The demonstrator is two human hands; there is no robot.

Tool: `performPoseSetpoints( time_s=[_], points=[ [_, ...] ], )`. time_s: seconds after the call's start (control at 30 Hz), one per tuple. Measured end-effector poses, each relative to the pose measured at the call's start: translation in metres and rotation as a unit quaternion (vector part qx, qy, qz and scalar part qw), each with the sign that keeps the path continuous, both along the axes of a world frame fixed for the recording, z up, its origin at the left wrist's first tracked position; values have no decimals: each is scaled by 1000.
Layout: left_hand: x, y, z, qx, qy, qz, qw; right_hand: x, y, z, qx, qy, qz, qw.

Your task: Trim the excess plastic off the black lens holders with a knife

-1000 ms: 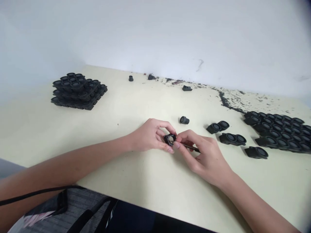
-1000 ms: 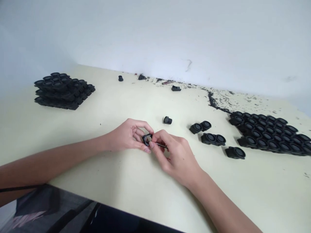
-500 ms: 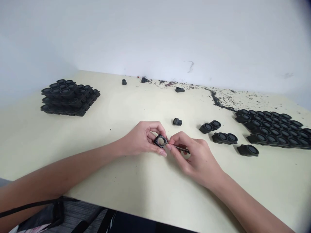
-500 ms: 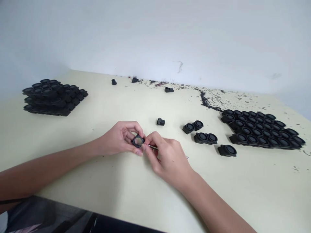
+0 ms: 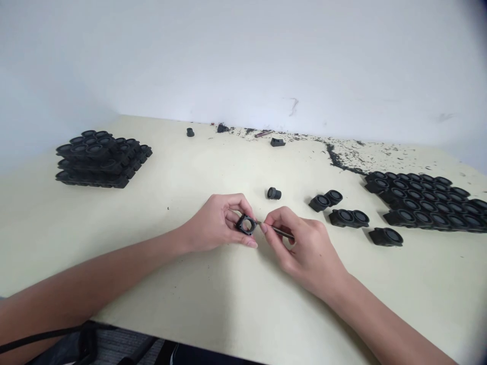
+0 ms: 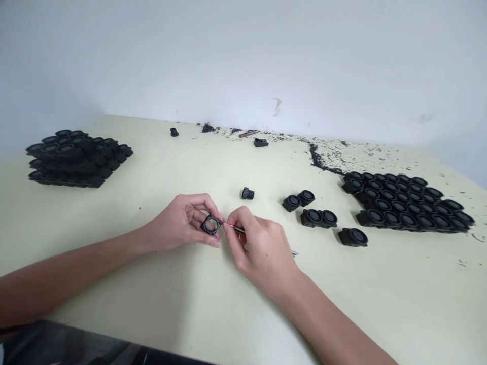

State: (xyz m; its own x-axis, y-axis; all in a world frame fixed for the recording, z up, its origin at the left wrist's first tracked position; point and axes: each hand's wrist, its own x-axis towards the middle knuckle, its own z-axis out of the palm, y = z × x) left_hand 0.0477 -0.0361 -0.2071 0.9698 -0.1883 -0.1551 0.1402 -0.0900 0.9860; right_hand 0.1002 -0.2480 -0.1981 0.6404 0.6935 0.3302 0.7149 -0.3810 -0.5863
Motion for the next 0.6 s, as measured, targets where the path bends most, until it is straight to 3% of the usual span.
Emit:
performPoseSetpoints(
  time_s=[0.17, 0.4, 0.6],
  points=[
    [-1, -3, 3, 37, -26, 10, 999, -3, -1, 1, 2, 25, 62, 998],
    [0, 0, 1, 39, -40, 35, 998, -1, 0, 0, -7, 4, 16, 1000],
    [-3, -3, 2, 44, -40, 35, 998, 0, 0, 1, -9, 47, 59, 997]
  ],
)
